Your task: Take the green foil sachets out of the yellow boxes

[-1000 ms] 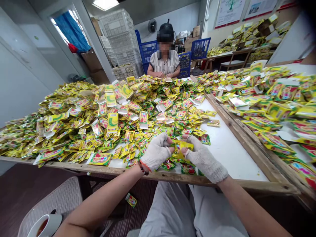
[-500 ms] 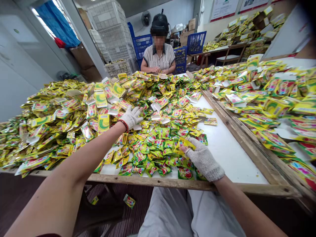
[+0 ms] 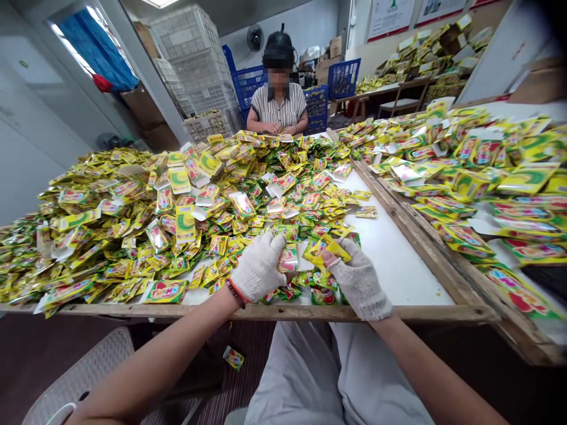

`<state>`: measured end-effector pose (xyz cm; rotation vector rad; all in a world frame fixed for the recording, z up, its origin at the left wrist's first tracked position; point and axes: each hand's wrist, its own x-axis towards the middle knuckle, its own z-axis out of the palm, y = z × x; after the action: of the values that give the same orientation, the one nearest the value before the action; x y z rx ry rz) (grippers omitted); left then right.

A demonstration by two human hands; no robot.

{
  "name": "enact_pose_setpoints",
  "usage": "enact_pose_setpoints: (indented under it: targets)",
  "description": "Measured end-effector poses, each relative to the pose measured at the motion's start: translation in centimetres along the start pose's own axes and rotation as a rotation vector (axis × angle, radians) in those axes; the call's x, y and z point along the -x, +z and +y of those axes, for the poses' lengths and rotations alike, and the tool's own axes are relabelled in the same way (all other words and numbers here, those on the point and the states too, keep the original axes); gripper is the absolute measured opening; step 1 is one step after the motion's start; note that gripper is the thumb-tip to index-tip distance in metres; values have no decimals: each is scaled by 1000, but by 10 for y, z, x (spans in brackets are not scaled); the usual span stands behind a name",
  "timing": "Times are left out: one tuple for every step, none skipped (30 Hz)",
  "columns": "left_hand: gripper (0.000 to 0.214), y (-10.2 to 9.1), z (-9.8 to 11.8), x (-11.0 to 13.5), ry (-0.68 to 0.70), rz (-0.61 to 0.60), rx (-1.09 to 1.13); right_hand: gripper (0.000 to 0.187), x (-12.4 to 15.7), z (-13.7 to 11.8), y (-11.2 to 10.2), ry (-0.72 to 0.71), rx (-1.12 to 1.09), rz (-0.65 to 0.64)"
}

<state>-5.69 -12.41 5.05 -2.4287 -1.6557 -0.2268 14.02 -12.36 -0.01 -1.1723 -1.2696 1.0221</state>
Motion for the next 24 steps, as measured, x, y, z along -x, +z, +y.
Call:
enact_pose_setpoints:
  targets:
    - [51,1,5,3,-2,6,34,38,3,0,-2,-2,43,-31]
    - [50,1,9,5,-1,10,58,37,6,1,-4,-6,89,-64]
    - [48,1,12,6,2,9,72,34,9,1,-7,-12,138,-96]
    - [46,0,14,7,11,3,80,32,11,1,-11,-20,187,-126]
    - [45,0,16,7,25,-7,83,30,12,0,-15,-26,234,-152]
    - [44,-1,17,7,44,-18,83,30,13,-2,-19,-25,273,-180]
    - [44,-2,20,8,67,-28,85,30,12,-4,-22,-20,300,-209]
    - [44,-2,22,8,94,-37,88,30,11,-7,-25,-17,323,-247]
    - [45,-1,25,9,122,-43,93,30,9,-11,-28,-19,351,-296]
    - [45,-1,28,10,143,-44,94,28,6,-15,-30,-32,392,-344]
    - [46,1,31,11,157,-41,93,24,3,-19,-31,-60,453,-384]
    - [46,2,33,13,163,-37,91,21,-1,-23,-33,-100,530,-415]
    - [45,4,36,14,157,-30,90,17,-4,-26,-34,-143,609,-437]
    - [44,6,38,14,137,-20,91,16,-7,-30,-35,-176,674,-455]
    - [44,8,39,15,109,-5,96,17,-10,-32,-36,-193,717,-468]
    - [43,9,39,15,80,9,105,20,-12,-35,-37,-194,738,-487]
    - [43,10,40,15,59,24,114,23,-13,-36,-39,-186,746,-511]
    - [43,11,40,15,45,36,119,27,-14,-38,-40,-179,755,-538]
    - [43,12,40,15,42,42,119,28,-14,-39,-41,-182,777,-559]
    - [44,12,41,15,46,39,117,28,-15,-40,-41,-197,814,-572]
    - [44,12,42,15,49,30,118,27,-15,-41,-42,-221,856,-581]
    - [44,13,44,15,46,20,124,26,-16,-42,-41,-246,890,-590]
    - [44,13,45,15,39,10,137,25,-16,-42,-41,-264,905,-604]
    - [44,14,47,15,32,2,154,24,-17,-42,-40,-271,897,-628]
